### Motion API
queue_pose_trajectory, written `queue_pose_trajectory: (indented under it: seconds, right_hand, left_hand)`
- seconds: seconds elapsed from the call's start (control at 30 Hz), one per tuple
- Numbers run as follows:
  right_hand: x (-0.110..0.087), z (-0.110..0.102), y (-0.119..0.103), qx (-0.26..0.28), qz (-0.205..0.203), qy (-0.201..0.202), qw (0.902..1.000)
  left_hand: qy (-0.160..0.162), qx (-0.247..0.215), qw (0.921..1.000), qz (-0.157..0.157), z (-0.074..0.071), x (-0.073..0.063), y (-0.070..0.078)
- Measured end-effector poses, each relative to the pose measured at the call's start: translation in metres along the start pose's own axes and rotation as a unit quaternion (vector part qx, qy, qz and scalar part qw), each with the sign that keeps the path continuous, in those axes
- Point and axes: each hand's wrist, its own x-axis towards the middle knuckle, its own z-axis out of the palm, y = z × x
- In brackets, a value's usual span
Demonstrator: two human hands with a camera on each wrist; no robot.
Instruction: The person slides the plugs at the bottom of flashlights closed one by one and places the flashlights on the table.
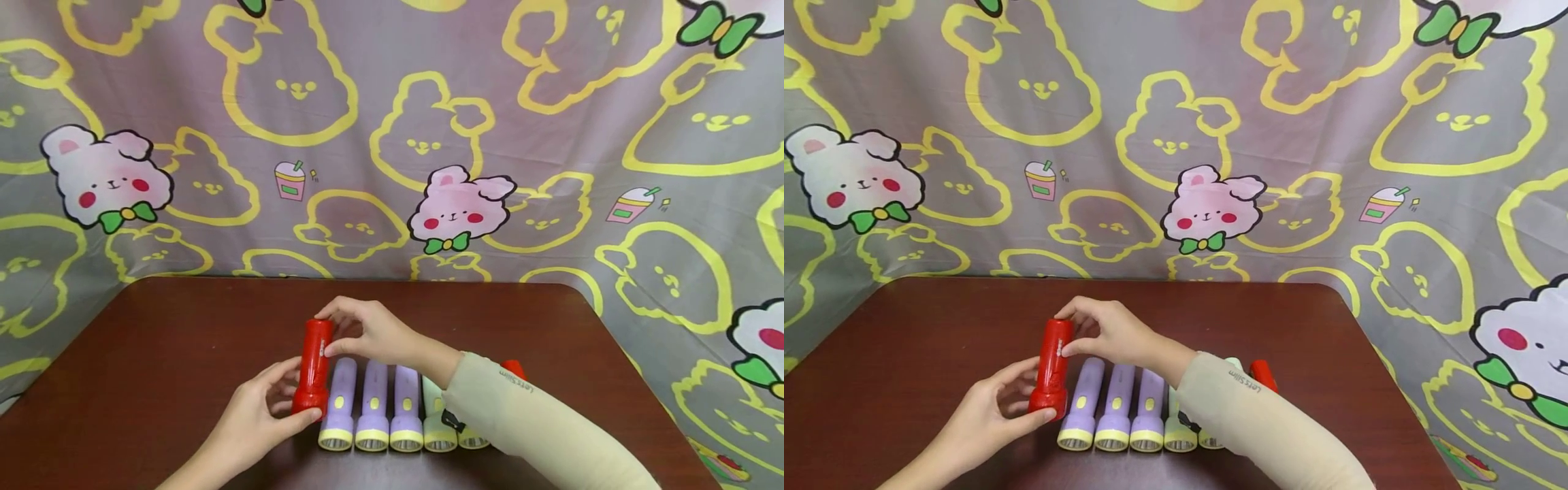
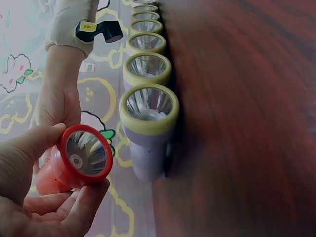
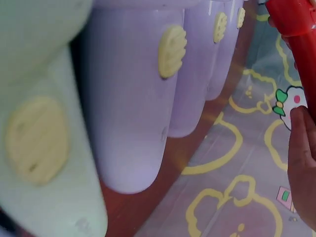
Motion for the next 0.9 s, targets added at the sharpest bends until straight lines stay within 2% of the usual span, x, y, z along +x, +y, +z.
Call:
queue_pose_trajectory:
  seconds: [0.17,0.3,0.4,0.7,0.9]
  right_hand:
    - [0.010,0.007,-0.002,-0.065,0.000,-0.006,0.9979]
    - [0.014,0.013,-0.003,-0.141,0.016,-0.017,0.9897]
    - [0.014,0.016,-0.002,-0.173,0.031,-0.030,0.9840]
    - [0.018,0.020,0.004,-0.188,0.032,-0.061,0.9798]
    - [0.024,0.019,0.009,-0.178,0.042,-0.097,0.9782]
  left_hand:
    - [-0.020,0.004,0.9998,-0.005,-0.010,0.000,-0.009]
    - [-0.046,0.009,0.9988,-0.015,-0.015,0.000,-0.017]
    - [-0.071,0.008,0.9972,-0.022,-0.016,0.001,-0.022]
    - [-0.101,0.004,0.9945,-0.029,-0.014,0.000,-0.029]
    - [-0.127,-0.022,0.9905,-0.048,-0.012,0.001,-0.034]
